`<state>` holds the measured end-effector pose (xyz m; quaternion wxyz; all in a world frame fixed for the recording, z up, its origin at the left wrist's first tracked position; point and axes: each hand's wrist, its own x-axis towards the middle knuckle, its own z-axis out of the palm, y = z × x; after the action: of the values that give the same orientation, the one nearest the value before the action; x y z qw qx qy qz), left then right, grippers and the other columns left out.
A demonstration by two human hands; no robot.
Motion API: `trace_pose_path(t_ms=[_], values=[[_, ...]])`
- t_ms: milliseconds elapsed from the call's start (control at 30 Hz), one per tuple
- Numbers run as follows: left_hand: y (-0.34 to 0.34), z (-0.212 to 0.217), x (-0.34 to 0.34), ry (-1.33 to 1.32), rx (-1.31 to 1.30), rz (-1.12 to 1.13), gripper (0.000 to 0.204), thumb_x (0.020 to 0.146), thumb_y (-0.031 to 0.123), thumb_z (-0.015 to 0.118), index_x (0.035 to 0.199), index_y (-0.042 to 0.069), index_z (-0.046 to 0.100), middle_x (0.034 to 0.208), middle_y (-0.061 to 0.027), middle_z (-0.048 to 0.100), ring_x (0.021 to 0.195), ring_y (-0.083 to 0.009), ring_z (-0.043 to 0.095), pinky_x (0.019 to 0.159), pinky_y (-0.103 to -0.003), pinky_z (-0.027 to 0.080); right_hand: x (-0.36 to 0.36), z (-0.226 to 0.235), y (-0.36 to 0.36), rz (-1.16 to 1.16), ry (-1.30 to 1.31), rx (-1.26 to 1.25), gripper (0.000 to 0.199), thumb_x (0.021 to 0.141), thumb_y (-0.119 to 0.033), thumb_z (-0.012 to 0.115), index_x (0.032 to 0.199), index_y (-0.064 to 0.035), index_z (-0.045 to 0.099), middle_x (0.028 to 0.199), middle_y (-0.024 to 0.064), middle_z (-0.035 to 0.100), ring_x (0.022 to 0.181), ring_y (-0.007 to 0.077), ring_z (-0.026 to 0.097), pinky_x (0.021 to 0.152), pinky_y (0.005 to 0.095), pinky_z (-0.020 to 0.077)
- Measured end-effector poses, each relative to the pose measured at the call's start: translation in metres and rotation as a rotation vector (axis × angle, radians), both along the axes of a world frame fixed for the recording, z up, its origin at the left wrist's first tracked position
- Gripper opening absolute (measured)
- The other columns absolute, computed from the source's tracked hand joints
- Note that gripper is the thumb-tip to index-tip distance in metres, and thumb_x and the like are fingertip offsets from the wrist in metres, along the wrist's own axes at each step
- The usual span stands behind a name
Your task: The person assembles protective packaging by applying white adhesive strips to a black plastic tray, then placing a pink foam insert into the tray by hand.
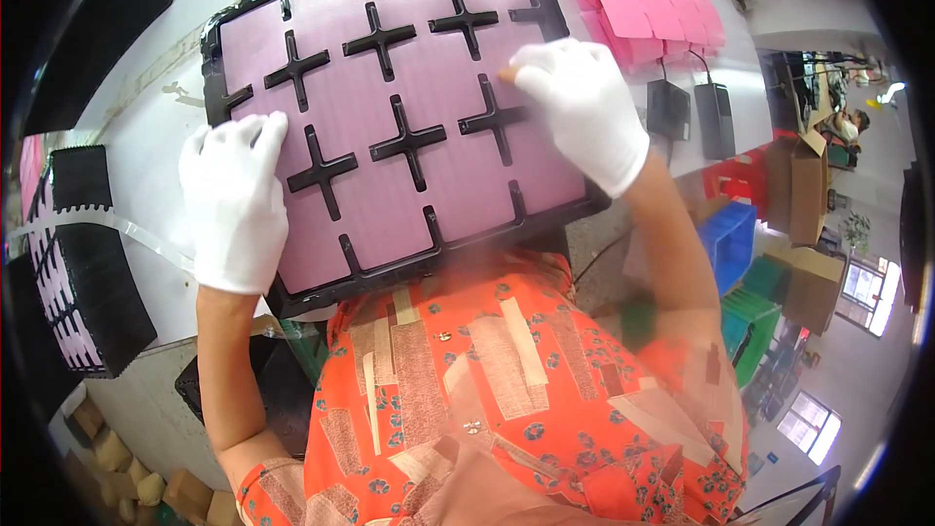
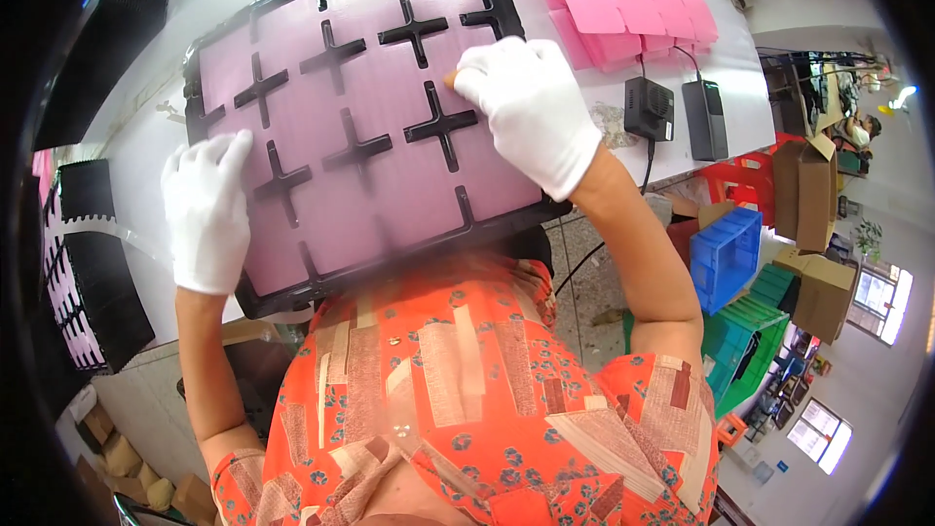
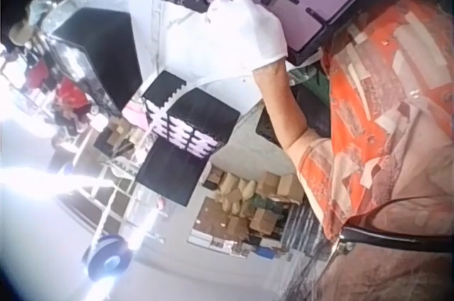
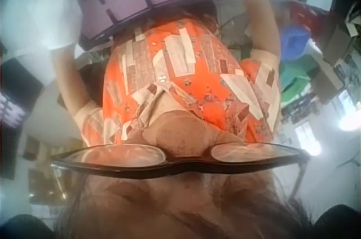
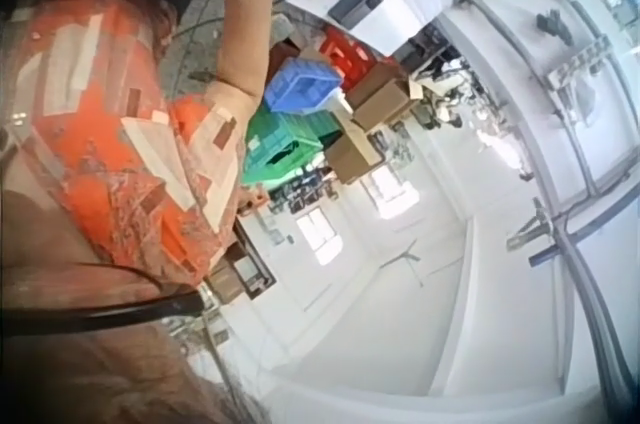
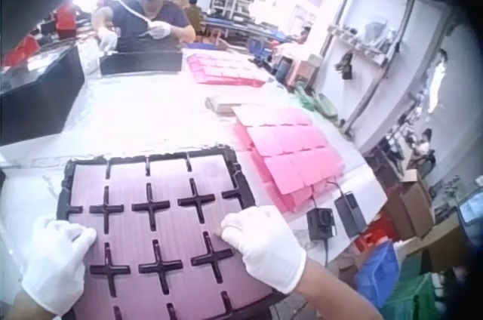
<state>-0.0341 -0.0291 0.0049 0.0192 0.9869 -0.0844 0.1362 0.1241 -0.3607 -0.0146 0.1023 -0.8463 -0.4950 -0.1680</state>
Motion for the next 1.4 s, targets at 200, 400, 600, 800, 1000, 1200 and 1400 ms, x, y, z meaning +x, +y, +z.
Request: trace_pose_path(t_ms=[200,400,600,800,1000,1200,1400], values=[[-0.015,0.015,-0.039,0.079,-0.111,-0.016,0.054,0.075,-0.009,0.060,0.126,0.007,0.065,0.116,-0.0090,0.064,0.112,-0.0293,0.060,0.116,-0.057,0.035,-0.039,0.025,-0.018,-0.041,0.242,0.059,0.031,0.079,0.001,0.063,0.106,-0.0114,0.072,0.105,0.0016,0.070,0.101,0.0227,0.064,0.089,0.0370,0.0462],[-0.014,0.005,-0.045,0.050,-0.109,-0.047,0.059,0.073,-0.010,0.060,0.131,0.005,0.065,0.117,-0.0077,0.063,0.112,-0.0290,0.058,0.109,-0.050,0.041,-0.048,0.015,-0.020,-0.048,0.130,-0.045,0.034,0.080,-0.001,0.065,0.111,-0.0110,0.074,0.107,-0.0001,0.069,0.101,0.0214,0.063,0.089,0.0365,0.0471],[-0.019,0.001,-0.054,0.050,-0.015,-0.014,0.059,0.074,-0.009,0.059,0.131,0.004,0.065,0.117,-0.0085,0.061,0.111,-0.0294,0.058,0.108,-0.051,0.042,-0.061,0.014,-0.028,-0.054,0.150,-0.167,0.032,0.082,-0.005,0.065,0.112,-0.0112,0.074,0.112,-0.0001,0.068,0.104,0.0207,0.063,0.092,0.0370,0.0456],[-0.033,0.000,-0.073,0.090,0.011,0.028,0.054,0.078,-0.005,0.059,0.131,0.004,0.066,0.117,-0.0082,0.061,0.113,-0.0291,0.057,0.111,-0.053,0.040,-0.098,0.016,-0.036,-0.079,0.140,-0.107,0.031,0.086,-0.009,0.063,0.115,-0.0092,0.073,0.114,0.0014,0.067,0.107,0.0211,0.062,0.099,0.0417,0.0427],[-0.048,0.007,-0.092,0.165,-0.003,0.091,0.045,0.088,0.001,0.055,0.132,0.001,0.066,0.119,-0.0099,0.063,0.114,-0.0308,0.059,0.115,-0.055,0.037,-0.128,0.009,-0.037,-0.231,0.113,-0.108,0.035,0.087,-0.013,0.065,0.121,-0.0079,0.073,0.126,0.0042,0.065,0.122,0.0221,0.059,0.113,0.0519,0.0363],[-0.049,0.007,-0.110,0.174,0.024,0.207,0.047,0.083,0.006,0.064,0.129,0.009,0.068,0.119,-0.0042,0.061,0.117,-0.0262,0.059,0.116,-0.059,0.034,-0.118,0.008,-0.017,-0.392,0.077,-0.154,0.043,0.084,-0.007,0.061,0.124,-0.0149,0.073,0.139,0.0096,0.060,0.142,0.0293,0.049,0.119,0.0568,0.0282],[-0.048,-0.005,-0.121,0.239,-0.099,0.215,0.043,0.083,0.009,0.063,0.126,0.010,0.067,0.116,-0.0049,0.060,0.116,-0.0248,0.059,0.111,-0.063,0.034,-0.127,0.016,-0.022,-0.352,0.061,-0.214,0.050,0.083,0.001,0.059,0.128,-0.0157,0.075,0.146,0.0118,0.059,0.144,0.0374,0.049,0.118,0.0586,0.0320]])
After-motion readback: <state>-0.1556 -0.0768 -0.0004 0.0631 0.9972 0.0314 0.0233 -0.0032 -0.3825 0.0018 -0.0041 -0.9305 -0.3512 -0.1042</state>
